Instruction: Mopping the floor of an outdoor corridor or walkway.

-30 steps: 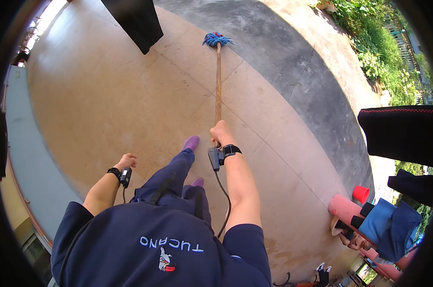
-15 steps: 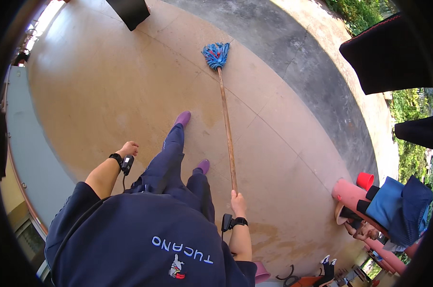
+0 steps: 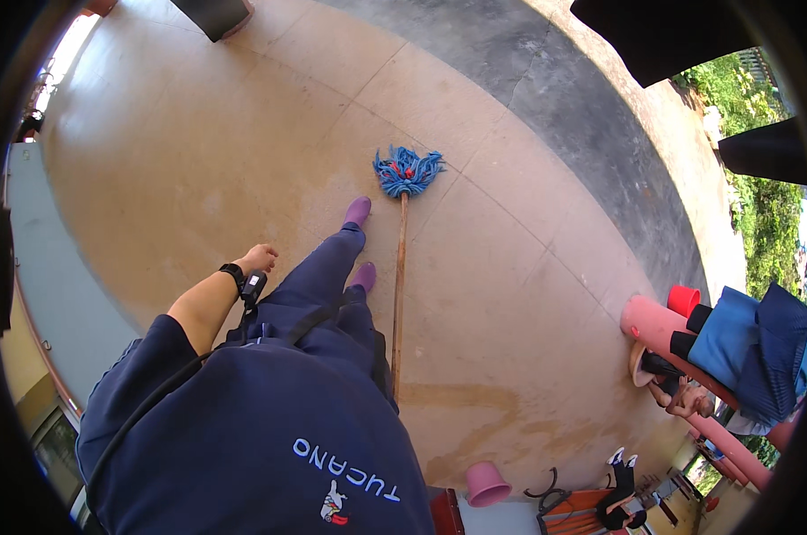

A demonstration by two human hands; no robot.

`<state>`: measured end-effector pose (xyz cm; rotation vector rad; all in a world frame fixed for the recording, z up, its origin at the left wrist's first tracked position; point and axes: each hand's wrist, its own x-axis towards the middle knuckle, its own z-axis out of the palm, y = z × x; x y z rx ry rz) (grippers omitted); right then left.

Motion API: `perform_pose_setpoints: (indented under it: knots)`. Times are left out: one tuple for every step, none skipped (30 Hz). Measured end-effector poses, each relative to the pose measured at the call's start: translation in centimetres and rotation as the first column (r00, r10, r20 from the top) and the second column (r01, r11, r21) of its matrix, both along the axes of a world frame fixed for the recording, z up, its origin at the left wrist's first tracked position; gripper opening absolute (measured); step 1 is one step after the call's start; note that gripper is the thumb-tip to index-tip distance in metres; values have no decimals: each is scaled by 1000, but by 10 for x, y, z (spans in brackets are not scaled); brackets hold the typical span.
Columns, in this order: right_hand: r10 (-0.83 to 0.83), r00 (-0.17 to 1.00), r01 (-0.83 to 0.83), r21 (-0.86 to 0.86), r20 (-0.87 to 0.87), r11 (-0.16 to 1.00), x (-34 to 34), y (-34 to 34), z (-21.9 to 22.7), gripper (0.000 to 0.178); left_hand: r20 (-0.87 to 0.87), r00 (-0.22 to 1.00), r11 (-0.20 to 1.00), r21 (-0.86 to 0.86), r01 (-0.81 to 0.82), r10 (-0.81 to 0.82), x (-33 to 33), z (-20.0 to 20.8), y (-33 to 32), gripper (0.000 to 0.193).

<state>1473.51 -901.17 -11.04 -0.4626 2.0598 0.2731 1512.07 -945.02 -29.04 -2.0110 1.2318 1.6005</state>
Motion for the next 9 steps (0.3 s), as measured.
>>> perform_pose_setpoints:
  knots:
    - [12,1000,-12,-11,5,1000,-4,-17,0,53,15,1000,1000,13,-20,20,7,-1,1,32]
    - [32,999,-31,-23,8,999,-9,-37,-1,53,26,1000,999,42,-9,8,14,-2,1,31]
    - [49,999,-48,-37,6,998,-16,-64,-3,53,26,1000,999,43,-11,10,18,-2,-1,31]
    - [79,997,-78,-51,5,996,-22,-95,-9,54,46,997,998,24,60,-61,22,-2,-2,31]
    - [104,995,-103,-65,9,993,-31,-133,-18,54,65,989,991,7,133,-133,22,-1,-7,30]
    - [134,991,-132,-76,21,988,-37,-167,-27,54,30,993,992,51,115,-116,26,-2,-16,32]
    - [152,988,-149,-81,35,986,-44,-201,-35,54,26,994,993,46,106,-107,25,-2,-26,32]
    - [174,980,-164,-105,96,981,-52,-229,-48,54,-1,1000,999,38,26,-26,25,-2,-37,33]
    - [200,966,-180,-130,162,975,-63,-264,-68,55,-22,998,998,32,-59,59,25,2,-46,35]
